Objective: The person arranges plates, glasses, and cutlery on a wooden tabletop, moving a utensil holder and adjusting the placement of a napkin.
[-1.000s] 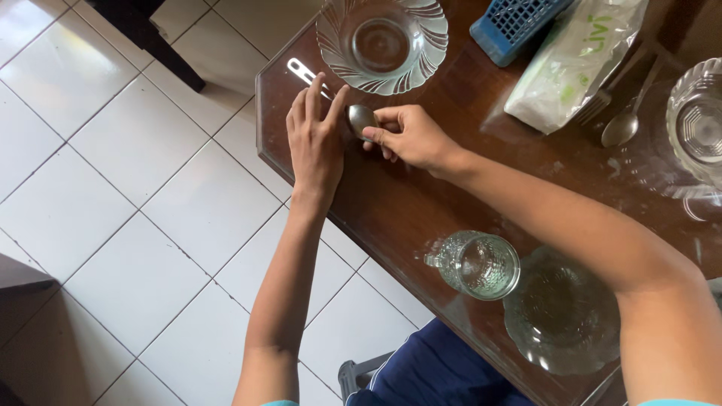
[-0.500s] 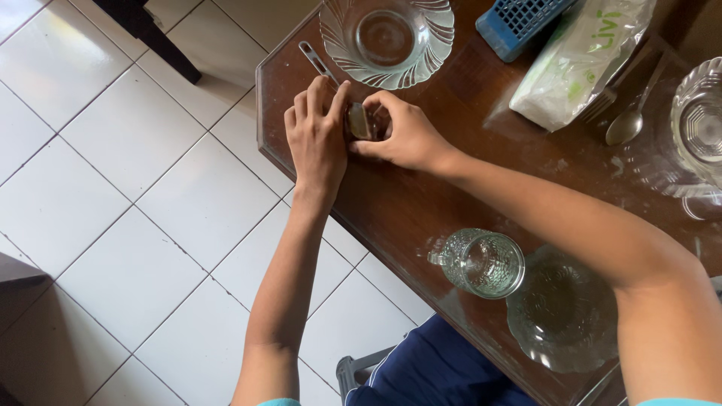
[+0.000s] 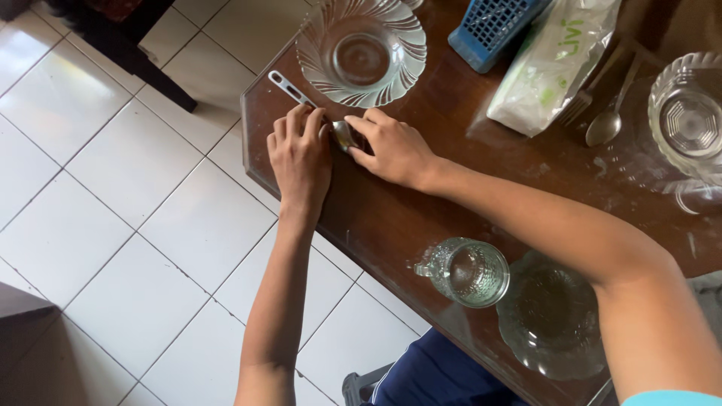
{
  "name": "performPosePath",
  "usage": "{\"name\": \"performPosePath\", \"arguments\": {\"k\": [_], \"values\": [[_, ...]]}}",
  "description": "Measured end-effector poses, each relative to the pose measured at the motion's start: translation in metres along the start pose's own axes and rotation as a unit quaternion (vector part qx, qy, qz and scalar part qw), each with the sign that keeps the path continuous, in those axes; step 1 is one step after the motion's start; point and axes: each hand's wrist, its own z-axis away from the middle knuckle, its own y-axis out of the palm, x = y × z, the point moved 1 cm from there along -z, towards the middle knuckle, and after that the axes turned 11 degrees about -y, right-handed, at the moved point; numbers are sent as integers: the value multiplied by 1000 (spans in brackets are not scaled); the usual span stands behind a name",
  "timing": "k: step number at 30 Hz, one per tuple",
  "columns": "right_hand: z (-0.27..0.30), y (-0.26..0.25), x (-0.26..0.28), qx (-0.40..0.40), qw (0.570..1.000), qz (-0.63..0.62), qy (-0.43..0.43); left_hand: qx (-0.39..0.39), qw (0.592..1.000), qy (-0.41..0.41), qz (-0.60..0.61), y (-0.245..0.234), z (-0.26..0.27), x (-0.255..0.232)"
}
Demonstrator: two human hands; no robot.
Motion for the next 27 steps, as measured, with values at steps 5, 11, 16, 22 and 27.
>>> {"name": "performPosePath", "arguments": {"k": [5, 11, 16, 22, 27], "values": [[-1, 2, -5, 7, 1000, 2, 16, -5, 1000, -4, 6, -3, -2, -3], [42, -37, -7, 78, 994, -74, -1, 0, 999, -32, 21, -2, 0, -4], [97, -82, -10, 11, 995, -98, 28, -124, 990, -9, 61, 0, 6, -3], [148, -123, -24, -90, 987, -121, 51, -196, 962, 103, 158, -6, 21, -59], [158, -145, -33, -188, 979, -46, -63, -34, 891, 136, 432, 7, -8, -150]]}}
